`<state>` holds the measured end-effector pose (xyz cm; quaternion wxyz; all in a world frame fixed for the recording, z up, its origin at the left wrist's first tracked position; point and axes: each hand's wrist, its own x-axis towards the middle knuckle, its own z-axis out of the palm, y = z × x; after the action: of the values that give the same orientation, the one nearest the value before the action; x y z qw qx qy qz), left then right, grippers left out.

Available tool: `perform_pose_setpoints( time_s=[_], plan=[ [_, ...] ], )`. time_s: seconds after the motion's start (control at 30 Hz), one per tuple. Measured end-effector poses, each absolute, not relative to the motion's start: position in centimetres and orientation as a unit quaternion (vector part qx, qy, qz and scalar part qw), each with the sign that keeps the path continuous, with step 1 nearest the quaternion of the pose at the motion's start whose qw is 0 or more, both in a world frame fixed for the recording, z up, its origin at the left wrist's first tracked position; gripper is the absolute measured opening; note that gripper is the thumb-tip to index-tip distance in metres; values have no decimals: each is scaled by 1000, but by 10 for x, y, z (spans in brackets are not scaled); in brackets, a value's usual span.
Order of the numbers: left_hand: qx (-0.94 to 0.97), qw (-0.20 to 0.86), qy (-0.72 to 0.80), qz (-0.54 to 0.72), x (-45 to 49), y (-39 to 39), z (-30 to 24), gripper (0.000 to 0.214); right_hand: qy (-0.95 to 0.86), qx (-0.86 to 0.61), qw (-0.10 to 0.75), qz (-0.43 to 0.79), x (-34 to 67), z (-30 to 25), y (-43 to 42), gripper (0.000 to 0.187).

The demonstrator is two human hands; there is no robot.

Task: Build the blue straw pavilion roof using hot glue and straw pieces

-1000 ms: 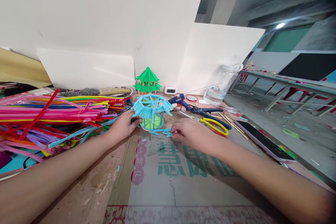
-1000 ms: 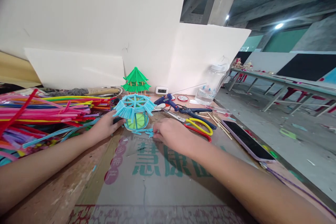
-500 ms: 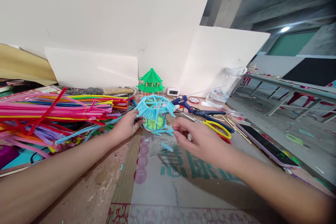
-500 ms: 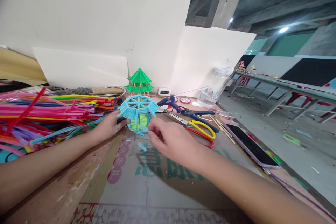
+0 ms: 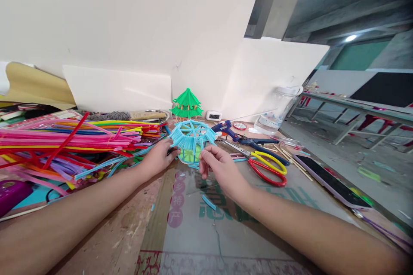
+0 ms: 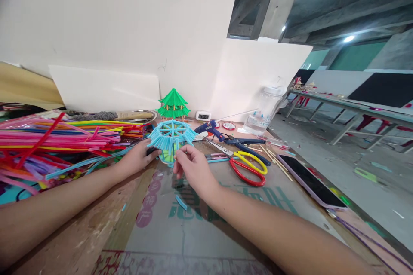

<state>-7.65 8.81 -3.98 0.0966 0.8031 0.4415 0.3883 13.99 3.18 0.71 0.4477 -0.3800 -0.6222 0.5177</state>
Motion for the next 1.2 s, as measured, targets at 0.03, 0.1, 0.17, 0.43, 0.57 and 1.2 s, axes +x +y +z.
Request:
perform_pose_setpoints(
  time_s=[0.03, 0.1, 0.17, 0.43, 0.57, 1.2],
  plan=[
    [802, 96, 443, 388, -77, 88, -40, 20, -622, -374, 450, 520, 139, 7, 31, 23],
    [803, 93, 444, 388, -77, 89, -41, 20, -630, -365, 452, 515, 139, 7, 32, 22],
    [807, 89, 437, 387, -77, 90, -42, 19, -638, -365, 450, 506, 140, 6, 34, 22],
    [820, 76, 424, 376, -78, 90, -41, 21, -662, -355, 438, 494, 140, -3, 44, 24],
    [828, 75, 423, 362, -78, 89, -40, 23, -666, -351, 434, 495, 140, -2, 45, 25],
    [829, 74, 417, 366, -77, 89, -39, 23, -604, -329, 438, 579, 138, -4, 49, 38]
  ],
)
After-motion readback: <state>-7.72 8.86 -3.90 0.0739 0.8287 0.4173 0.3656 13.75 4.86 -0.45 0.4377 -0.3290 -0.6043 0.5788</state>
